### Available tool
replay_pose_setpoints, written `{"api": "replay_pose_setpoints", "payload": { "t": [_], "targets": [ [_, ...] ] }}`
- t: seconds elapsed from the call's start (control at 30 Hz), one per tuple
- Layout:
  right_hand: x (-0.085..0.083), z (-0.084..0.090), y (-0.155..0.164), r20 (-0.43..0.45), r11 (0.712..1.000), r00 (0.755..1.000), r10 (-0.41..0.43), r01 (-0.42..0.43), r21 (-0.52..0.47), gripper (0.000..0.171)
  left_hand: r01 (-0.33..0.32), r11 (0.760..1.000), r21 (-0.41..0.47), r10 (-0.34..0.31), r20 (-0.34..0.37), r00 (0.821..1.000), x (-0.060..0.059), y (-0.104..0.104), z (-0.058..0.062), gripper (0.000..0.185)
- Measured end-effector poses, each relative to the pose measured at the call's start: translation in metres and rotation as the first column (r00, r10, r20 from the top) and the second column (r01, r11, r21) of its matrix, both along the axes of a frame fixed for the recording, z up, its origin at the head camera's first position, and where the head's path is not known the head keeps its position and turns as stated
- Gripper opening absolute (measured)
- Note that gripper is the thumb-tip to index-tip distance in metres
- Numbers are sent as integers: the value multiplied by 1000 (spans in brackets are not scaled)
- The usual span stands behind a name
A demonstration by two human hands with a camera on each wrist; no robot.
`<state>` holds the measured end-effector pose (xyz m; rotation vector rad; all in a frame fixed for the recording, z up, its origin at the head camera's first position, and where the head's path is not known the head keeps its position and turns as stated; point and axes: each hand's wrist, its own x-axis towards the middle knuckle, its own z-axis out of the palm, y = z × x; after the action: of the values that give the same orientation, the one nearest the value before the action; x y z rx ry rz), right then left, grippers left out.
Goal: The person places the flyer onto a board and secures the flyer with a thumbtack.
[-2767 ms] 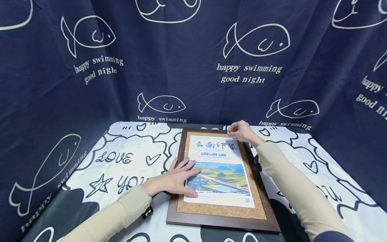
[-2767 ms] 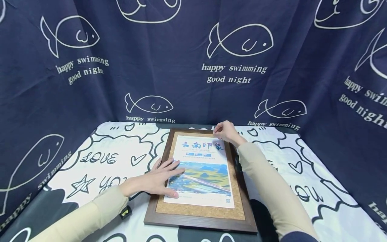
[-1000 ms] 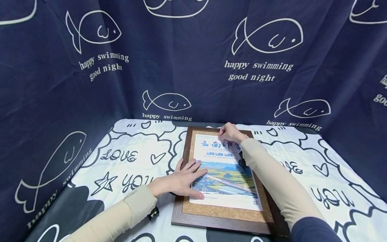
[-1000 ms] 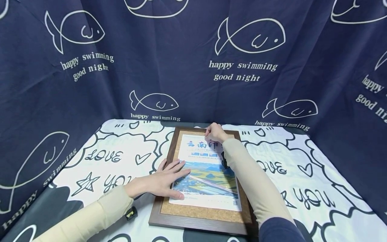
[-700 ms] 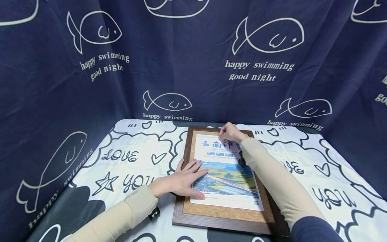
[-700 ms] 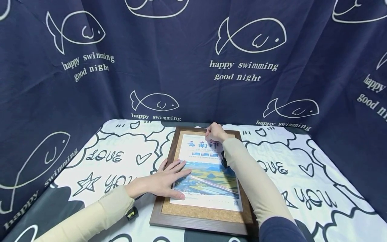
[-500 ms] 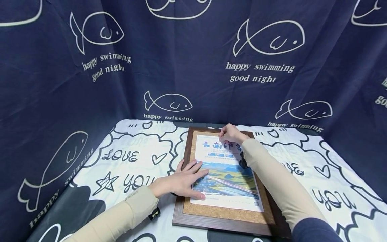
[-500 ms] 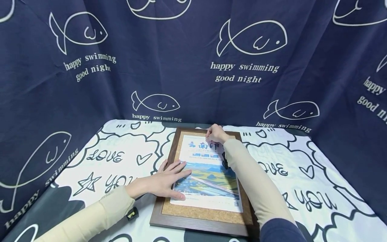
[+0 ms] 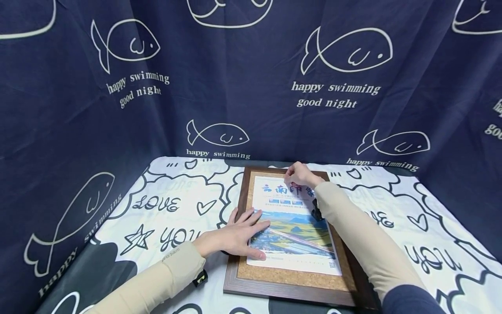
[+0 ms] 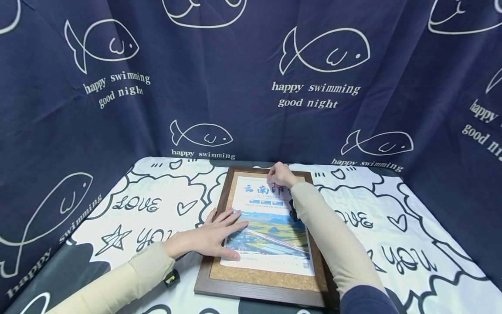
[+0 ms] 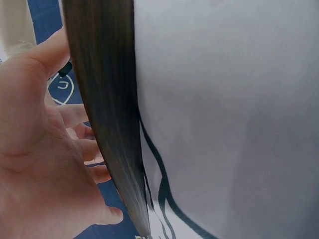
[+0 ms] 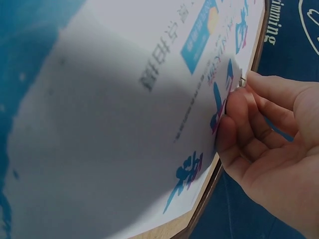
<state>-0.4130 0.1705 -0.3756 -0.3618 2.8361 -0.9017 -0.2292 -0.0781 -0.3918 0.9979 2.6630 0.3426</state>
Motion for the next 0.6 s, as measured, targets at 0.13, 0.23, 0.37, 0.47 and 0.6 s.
{"api": "replay_pose_setpoints", "payload": {
  "t": [0.13,0.23,0.37,0.47,0.6],
  "targets": [
    [1,-1,-1,-44,1000,999,10,-9,23,8,2,1000,7,-2,-1,1000,0,0,-1,85],
    [1,-2,-2,-68,999,998,14,-12,37,7,3,1000,10,-3,1,1000,0,-1,-1,85],
    [0,-4,-2,-94,999,995,24,-20,50,5,1,1000,12,-1,8,1000,0,-1,0,85],
    [1,-4,-3,-116,998,993,28,-21,58,5,0,1000,13,0,9,1000,0,-1,0,85],
    [3,-2,-4,-141,996,989,33,-21,82,6,3,1000,7,-3,-3,1000,0,-1,0,85]
  ]
}}
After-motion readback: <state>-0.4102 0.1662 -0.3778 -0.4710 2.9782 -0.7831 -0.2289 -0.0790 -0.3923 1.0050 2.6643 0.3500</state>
